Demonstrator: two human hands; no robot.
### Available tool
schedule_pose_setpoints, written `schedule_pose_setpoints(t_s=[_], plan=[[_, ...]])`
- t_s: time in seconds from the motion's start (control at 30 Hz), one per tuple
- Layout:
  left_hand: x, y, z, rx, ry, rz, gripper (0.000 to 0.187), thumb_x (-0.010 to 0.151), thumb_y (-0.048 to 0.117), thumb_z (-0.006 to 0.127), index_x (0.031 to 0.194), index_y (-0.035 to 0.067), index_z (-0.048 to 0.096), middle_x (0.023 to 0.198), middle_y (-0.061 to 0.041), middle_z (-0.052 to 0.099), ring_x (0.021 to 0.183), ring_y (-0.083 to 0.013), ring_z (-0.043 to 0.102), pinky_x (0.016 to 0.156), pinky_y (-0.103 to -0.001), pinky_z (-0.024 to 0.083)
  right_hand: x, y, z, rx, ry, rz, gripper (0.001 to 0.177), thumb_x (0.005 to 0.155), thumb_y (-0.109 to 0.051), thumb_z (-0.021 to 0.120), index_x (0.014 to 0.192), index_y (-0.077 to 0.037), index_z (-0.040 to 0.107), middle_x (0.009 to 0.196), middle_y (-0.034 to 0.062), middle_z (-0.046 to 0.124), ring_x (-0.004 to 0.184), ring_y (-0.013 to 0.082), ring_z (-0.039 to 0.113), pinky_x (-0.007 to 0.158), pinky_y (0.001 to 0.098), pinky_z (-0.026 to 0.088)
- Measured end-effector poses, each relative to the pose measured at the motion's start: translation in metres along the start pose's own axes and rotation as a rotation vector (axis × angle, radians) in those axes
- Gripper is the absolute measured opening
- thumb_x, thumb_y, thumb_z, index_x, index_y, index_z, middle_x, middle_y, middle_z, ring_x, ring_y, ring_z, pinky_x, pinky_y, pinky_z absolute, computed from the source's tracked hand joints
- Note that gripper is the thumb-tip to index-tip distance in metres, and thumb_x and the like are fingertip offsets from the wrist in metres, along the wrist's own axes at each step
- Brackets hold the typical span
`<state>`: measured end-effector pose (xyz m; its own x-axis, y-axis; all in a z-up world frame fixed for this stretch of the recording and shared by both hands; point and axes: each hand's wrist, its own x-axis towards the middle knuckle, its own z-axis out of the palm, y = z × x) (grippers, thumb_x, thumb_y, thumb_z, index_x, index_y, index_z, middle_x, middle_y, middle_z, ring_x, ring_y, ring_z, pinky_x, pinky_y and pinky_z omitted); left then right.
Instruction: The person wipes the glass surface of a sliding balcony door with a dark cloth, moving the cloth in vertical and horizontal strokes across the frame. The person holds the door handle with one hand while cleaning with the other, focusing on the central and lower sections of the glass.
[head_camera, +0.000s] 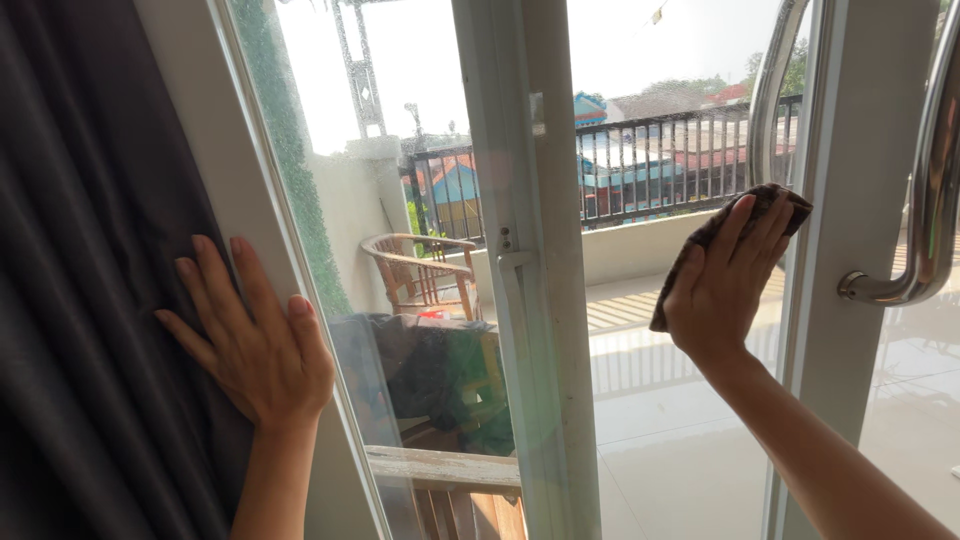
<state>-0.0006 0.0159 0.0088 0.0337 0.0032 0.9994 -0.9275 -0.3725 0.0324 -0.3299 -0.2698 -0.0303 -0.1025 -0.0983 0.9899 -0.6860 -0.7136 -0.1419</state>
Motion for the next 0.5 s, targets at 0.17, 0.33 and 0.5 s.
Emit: schedule_pose_setpoints(t_s=[0.17,0.33,0.5], plan=[[0.002,0.000,0.002,0.020,0.009,-0.007,0.070,0.112,0.043,0.015,0.162,-0.002,0.033,0.168,-0.027,0.025,0.158,-0.0435,0.019,0.123,-0.068,0.002,0.024,-0.090,0.013,0.063,0.025,-0.056,0.065,0.109,-0.025,0.033,0.164,0.006,0.016,0.168,0.0360,0.009,0.159,0.0545,0.007,0.130,0.0669,0.008],[0.001,-0.002,0.002,0.027,0.008,-0.011,0.070,0.112,0.043,0.015,0.162,-0.001,0.034,0.168,-0.026,0.025,0.158,-0.0426,0.020,0.124,-0.067,0.003,0.035,-0.196,0.022,0.132,-0.061,-0.203,0.066,0.104,-0.027,0.040,0.158,0.009,0.028,0.164,0.0370,0.013,0.155,0.0537,0.011,0.127,0.0647,0.010],[0.001,-0.002,0.001,0.030,0.009,-0.014,0.068,0.112,0.042,0.016,0.162,0.000,0.035,0.169,-0.024,0.026,0.158,-0.0419,0.021,0.124,-0.067,0.004,0.014,-0.281,0.018,0.311,-0.127,-0.354,0.062,0.101,-0.031,0.046,0.154,0.002,0.042,0.164,0.0316,0.026,0.155,0.0464,0.023,0.127,0.0602,0.017]])
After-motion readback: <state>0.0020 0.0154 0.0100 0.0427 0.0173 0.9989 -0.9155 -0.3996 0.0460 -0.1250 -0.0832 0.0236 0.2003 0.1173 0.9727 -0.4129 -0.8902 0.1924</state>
